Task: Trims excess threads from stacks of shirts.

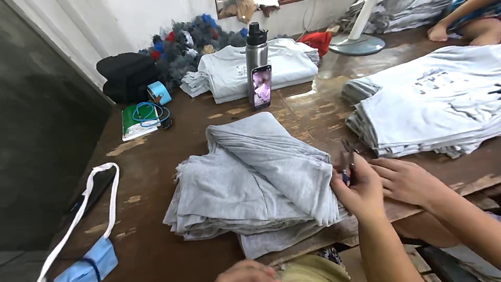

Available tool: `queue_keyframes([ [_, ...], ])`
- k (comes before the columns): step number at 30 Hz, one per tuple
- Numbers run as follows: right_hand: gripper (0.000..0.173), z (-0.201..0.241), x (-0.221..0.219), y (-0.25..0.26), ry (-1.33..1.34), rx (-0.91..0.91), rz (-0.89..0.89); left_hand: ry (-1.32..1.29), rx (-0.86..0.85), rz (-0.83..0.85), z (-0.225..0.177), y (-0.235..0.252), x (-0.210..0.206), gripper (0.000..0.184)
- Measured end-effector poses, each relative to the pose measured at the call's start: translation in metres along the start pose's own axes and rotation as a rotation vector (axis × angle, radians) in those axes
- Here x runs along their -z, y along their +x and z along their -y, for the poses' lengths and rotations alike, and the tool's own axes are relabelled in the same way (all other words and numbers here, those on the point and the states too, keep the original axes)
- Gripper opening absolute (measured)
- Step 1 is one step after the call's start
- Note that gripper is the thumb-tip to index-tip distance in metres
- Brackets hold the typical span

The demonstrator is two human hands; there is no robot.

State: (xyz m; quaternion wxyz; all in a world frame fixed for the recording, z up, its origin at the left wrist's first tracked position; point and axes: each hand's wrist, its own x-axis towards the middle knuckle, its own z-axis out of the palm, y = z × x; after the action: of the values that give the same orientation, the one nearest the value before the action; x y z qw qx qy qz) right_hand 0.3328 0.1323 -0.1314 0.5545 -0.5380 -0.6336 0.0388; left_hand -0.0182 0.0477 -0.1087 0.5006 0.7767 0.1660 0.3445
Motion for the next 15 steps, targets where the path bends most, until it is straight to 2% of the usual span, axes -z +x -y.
queue_keyframes([
  [2,0.027,0.021,0.006,-0.011,0.030,0.075,-0.084,0.138,-0.042,-0.164,-0.013,0.024,0.013,0.036],
  [4,0.022,0.055,0.011,-0.027,0.101,0.131,-0.075,0.491,-0.016,-0.321,-0.010,0.060,0.034,0.034],
  [6,0.023,0.089,0.010,-0.046,0.248,0.194,0.053,0.869,0.113,-0.375,0.005,0.101,0.065,0.040],
  [8,0.023,0.106,0.006,-0.058,0.371,0.249,0.249,1.049,0.375,-0.310,0.033,0.135,0.107,0.056],
  [10,0.022,0.102,-0.004,-0.064,0.395,0.243,0.371,1.026,0.716,-0.252,0.058,0.152,0.148,0.080],
  [11,0.022,0.092,-0.011,-0.064,0.386,0.212,0.377,0.915,0.853,-0.229,0.067,0.152,0.164,0.085],
  [13,0.020,0.067,-0.027,-0.064,0.400,0.146,0.314,0.670,0.934,-0.206,0.077,0.139,0.179,0.074],
  [15,0.018,0.051,-0.036,-0.063,0.430,0.137,0.234,0.640,0.926,-0.249,0.073,0.119,0.169,0.067],
])
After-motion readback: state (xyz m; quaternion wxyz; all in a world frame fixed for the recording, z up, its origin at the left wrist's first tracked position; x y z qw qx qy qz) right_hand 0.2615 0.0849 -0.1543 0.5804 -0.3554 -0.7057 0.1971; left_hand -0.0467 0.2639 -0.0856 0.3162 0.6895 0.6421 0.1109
